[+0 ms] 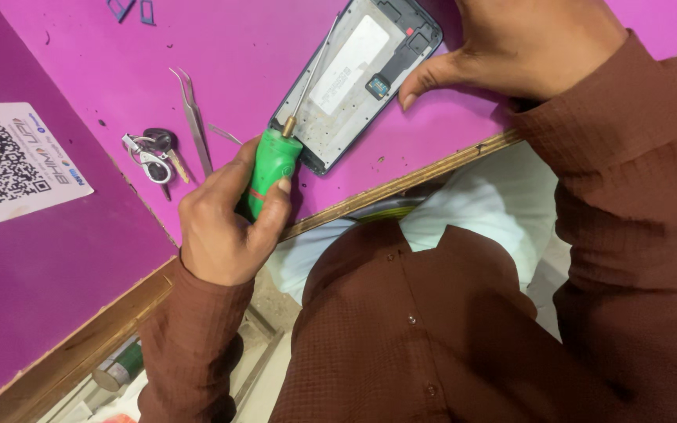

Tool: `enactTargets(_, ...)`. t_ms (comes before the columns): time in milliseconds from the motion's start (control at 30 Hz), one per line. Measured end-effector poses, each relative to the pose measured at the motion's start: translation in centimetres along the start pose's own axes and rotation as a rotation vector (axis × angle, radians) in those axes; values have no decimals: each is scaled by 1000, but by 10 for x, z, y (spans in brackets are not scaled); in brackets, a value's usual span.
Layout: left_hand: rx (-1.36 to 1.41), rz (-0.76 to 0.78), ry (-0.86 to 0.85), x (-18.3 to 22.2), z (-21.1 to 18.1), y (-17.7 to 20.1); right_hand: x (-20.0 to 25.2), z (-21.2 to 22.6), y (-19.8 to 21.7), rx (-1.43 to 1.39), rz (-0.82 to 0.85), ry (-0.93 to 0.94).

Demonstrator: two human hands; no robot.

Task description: The person uses a green electric screwdriver to remove screws from the back of a disassembled smartphone. They systematically unscrew multiple fasteners around the device's frame and battery area, then place the screwdriver down.

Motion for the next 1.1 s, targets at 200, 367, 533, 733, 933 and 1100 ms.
enactTargets(200,-18,1,14,0,0,-1,-1,-2,-1,-7,21,-59)
enactTargets(367,-9,10,1,0,-1,0,0,3,5,24,12,-63)
enactTargets(533,-14,16,-15,0,-2,0,1,-2,0,44,74,-106)
enactTargets(733,-8,14,20,0,-1,-1,2,-7,-5,43,68,-110)
enactTargets(933,18,11,-17,0,-2,-1,-1,1,1,21,-5,2)
enactTargets(1100,4,6,8,0,0,-1,0,0,1,13,39,-95)
Point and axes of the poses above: each hand's wrist, its own x-axis away from the middle knuckle, its own y-axis out of the back of the hand, z = x × y, the point moved 6 cm from there along -x, towards the middle knuckle, and after that the axes turned 3 degrees about y, right-handed, at the moved point
